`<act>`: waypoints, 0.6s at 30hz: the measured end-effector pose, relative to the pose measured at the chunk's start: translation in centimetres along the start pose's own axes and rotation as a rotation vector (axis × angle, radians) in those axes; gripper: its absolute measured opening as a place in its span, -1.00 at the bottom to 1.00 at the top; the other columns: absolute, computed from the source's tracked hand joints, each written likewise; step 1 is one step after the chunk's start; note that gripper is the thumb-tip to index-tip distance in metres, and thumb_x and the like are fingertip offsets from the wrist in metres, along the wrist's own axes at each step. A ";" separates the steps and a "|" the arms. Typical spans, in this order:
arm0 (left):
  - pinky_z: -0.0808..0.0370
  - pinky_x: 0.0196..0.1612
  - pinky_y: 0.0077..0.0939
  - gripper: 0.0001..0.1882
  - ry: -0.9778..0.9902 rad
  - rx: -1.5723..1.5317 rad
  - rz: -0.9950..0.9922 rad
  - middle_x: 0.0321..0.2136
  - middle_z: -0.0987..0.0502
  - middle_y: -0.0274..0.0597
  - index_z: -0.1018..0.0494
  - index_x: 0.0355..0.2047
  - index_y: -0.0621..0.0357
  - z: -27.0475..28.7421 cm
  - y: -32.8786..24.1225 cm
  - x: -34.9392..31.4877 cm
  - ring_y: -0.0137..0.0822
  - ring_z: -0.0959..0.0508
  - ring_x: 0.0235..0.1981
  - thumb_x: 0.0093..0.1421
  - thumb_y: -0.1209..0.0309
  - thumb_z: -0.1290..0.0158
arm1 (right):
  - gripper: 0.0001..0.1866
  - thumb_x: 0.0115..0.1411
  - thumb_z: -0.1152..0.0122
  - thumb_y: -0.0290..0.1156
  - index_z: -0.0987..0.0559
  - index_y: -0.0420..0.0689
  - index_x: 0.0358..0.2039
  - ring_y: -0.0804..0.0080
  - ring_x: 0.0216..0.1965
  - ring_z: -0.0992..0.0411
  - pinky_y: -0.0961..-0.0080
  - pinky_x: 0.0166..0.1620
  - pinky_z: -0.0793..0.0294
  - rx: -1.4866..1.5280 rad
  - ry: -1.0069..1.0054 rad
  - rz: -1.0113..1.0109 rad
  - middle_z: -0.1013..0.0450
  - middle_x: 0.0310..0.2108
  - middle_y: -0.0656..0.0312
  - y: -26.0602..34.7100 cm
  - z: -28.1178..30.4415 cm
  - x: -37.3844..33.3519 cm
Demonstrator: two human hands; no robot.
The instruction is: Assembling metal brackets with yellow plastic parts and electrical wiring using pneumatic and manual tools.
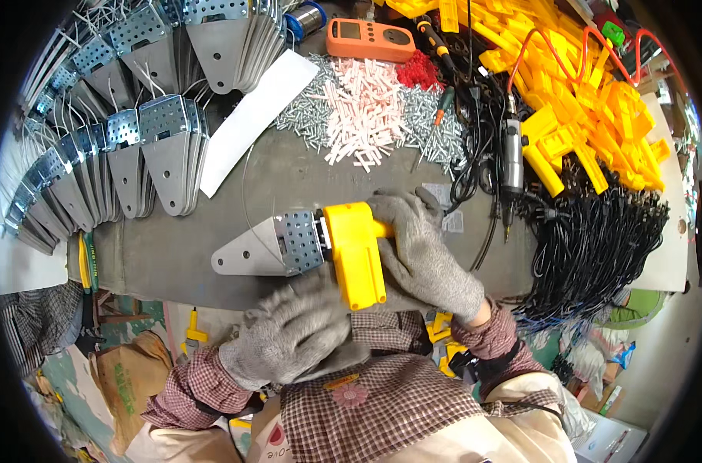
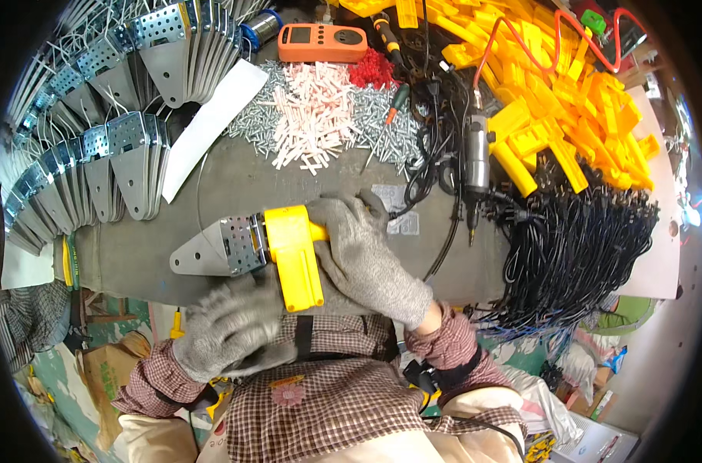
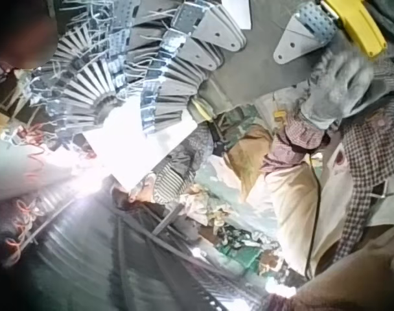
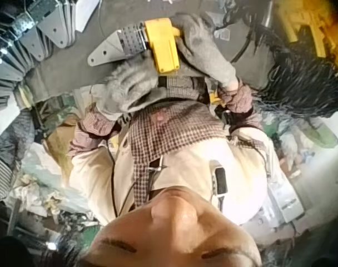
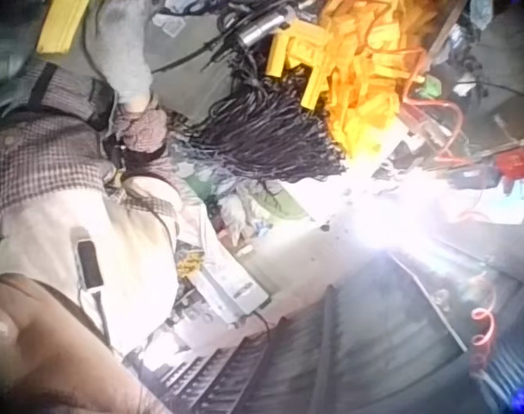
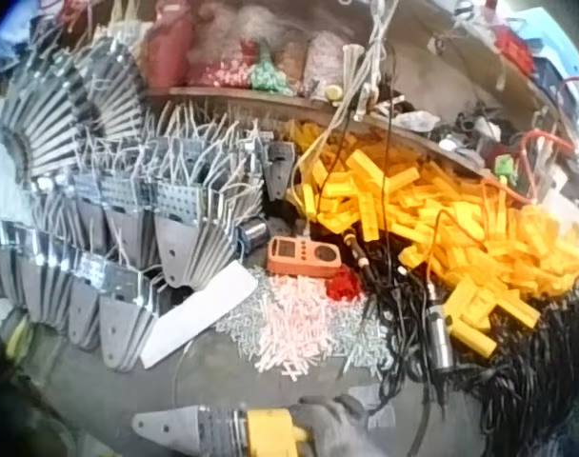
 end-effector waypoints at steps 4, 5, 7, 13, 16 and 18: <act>-0.12 0.39 -0.07 -0.34 -0.051 0.365 0.118 0.32 -0.31 -0.22 -0.39 0.25 0.00 0.2 1.7 3.1 -0.21 -0.26 0.35 0.15 0.14 -0.20 | -0.70 0.32 -0.10 -0.30 -0.48 -0.22 -0.04 -0.06 -0.08 -0.48 0.14 0.01 -0.44 0.083 0.170 0.008 -0.48 -0.22 -0.06 -1.0 0.9 1.9; -0.12 0.39 -0.07 -0.34 -0.080 0.352 0.134 0.32 -0.32 -0.21 -0.39 0.25 0.00 0.2 1.5 2.9 -0.21 -0.27 0.34 0.14 0.13 -0.21 | -0.73 0.33 -0.08 -0.29 -0.52 -0.20 -0.09 -0.06 -0.18 -0.50 0.15 -0.09 -0.47 0.037 0.216 -0.089 -0.49 -0.31 -0.05 -2.4 1.5 2.5; -0.08 0.40 -0.01 -0.27 -0.060 0.395 0.139 0.30 -0.34 -0.18 -0.37 0.26 0.03 0.5 1.1 3.4 -0.18 -0.32 0.31 0.13 0.01 -0.22 | -0.77 0.33 -0.07 -0.29 -0.58 -0.18 -0.23 -0.08 -0.38 -0.52 0.13 -0.31 -0.52 -0.228 0.197 -0.131 -0.49 -0.47 -0.05 -5.9 0.8 3.7; 0.05 0.44 0.11 -0.08 -0.046 0.359 0.153 0.35 -0.21 0.14 -0.14 0.38 0.28 2.7 1.0 11.5 0.13 -0.11 0.41 0.26 -0.18 -0.03 | -0.66 0.30 -0.10 -0.13 -0.58 -0.18 -0.33 -0.04 -0.38 -0.57 0.09 -0.30 -0.58 -0.213 0.095 -0.158 -0.52 -0.47 -0.04 -6.4 0.2 2.1; -0.31 0.30 -0.06 -0.35 -0.020 0.190 0.304 0.14 -0.46 0.07 -0.38 0.23 0.13 5.5 5.0 11.8 0.05 -0.41 0.23 0.28 -0.04 -0.06 | -0.75 0.28 -0.09 -0.28 -0.55 -0.21 -0.25 -0.03 -0.25 -0.57 0.10 -0.15 -0.57 -0.116 0.177 -0.061 -0.51 -0.31 -0.09 -4.3 1.6 4.9; -0.56 -0.04 -0.19 -0.49 -0.087 0.216 0.772 -0.11 -0.59 0.13 -0.46 0.04 0.23 8.8 11.6 10.7 0.00 -0.62 -0.10 0.25 0.10 -0.15 | -0.79 0.26 -0.10 -0.35 -0.53 -0.22 -0.22 -0.05 -0.23 -0.56 0.08 -0.16 -0.56 -0.098 0.098 0.026 -0.51 -0.32 -0.07 -3.5 1.6 8.5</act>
Point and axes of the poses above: each hand's wrist, its own x-axis towards the middle knuckle, its own z-axis out of the back of the hand, y = z × x, the point moved 10 cm from there along x, towards the middle knuckle
